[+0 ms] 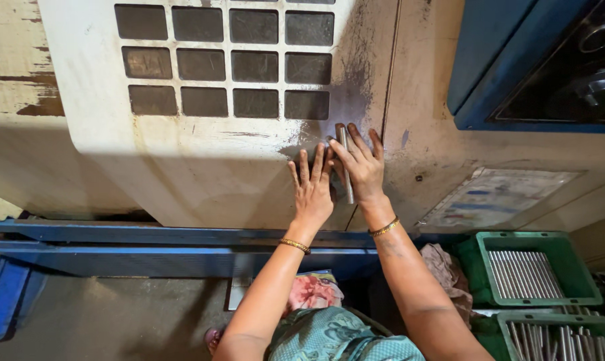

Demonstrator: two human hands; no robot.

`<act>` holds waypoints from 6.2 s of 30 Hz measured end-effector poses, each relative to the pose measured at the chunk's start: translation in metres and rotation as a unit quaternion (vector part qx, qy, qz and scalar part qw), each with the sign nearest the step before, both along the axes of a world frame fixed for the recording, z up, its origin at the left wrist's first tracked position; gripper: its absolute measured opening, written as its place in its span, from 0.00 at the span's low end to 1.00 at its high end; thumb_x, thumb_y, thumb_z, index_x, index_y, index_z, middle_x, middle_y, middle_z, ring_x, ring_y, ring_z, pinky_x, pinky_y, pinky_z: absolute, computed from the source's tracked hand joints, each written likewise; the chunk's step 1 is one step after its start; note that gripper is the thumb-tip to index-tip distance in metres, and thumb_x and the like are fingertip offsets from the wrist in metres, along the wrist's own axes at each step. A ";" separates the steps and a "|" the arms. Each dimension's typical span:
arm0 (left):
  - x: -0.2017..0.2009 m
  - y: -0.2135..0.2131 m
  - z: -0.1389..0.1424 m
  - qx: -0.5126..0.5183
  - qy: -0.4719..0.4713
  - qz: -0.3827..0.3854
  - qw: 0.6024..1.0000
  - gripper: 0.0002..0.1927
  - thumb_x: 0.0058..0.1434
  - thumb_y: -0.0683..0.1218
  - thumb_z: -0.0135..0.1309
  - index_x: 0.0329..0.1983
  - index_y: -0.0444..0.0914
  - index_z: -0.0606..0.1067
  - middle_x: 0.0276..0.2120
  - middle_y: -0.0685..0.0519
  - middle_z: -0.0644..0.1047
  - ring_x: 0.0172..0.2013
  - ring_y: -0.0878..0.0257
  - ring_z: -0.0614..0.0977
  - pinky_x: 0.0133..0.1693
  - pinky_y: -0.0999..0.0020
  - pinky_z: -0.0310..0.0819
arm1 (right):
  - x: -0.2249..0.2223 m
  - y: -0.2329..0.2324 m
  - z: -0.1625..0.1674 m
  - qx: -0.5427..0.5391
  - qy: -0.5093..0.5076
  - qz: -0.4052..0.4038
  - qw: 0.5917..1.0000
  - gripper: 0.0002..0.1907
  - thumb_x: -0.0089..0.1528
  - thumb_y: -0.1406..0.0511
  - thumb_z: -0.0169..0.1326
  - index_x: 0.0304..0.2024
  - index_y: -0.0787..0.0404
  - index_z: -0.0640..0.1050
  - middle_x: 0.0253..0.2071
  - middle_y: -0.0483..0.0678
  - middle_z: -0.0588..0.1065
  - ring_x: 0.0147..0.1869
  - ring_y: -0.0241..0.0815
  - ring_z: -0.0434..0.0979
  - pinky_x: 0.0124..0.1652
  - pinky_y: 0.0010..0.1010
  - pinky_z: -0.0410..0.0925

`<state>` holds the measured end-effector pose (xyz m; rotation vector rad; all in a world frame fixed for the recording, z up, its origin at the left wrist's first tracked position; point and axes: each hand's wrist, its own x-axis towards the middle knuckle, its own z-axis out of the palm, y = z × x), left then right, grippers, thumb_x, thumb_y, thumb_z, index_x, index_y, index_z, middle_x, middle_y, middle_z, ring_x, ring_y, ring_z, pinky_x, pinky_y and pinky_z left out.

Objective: The person repeatedly picks up metal rods from a green bin, wipes each rod with a cloth, and then rubs the rod against a white vented panel on a machine. The person continues this cycle of wiping and rubbing for multiple rods throughout the clip.

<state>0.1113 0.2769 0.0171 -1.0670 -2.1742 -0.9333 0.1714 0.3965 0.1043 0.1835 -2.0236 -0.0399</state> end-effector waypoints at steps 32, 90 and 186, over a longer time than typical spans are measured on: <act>0.007 -0.002 0.004 -0.019 -0.006 0.011 1.000 0.42 0.61 0.37 0.47 0.80 0.43 0.53 0.79 0.56 0.46 0.78 0.43 0.44 0.74 0.38 0.27 | -0.005 -0.001 -0.009 0.015 0.047 0.000 0.999 0.15 0.70 0.60 0.56 0.57 0.54 0.77 0.58 0.54 0.79 0.68 0.52 0.76 0.71 0.51 0.54; -0.006 0.003 -0.018 -0.004 0.048 0.079 0.996 0.46 0.58 0.35 0.51 0.80 0.49 0.54 0.79 0.53 0.49 0.78 0.40 0.43 0.74 0.35 0.34 | 0.050 0.105 0.014 -0.152 0.006 0.052 0.987 0.23 0.75 0.53 0.45 0.49 0.65 0.81 0.40 0.46 0.84 0.71 0.54 0.74 0.73 0.46 0.52; 0.043 0.004 0.089 0.232 -0.227 -0.250 0.912 0.10 0.69 0.39 0.53 0.49 0.35 0.81 0.40 0.52 0.83 0.40 0.66 0.85 0.45 0.71 0.79 | 0.079 0.083 0.059 -0.509 -0.100 0.308 0.797 0.15 0.70 0.62 0.55 0.53 0.65 0.71 0.39 0.49 0.79 0.40 0.35 0.79 0.38 0.22 0.71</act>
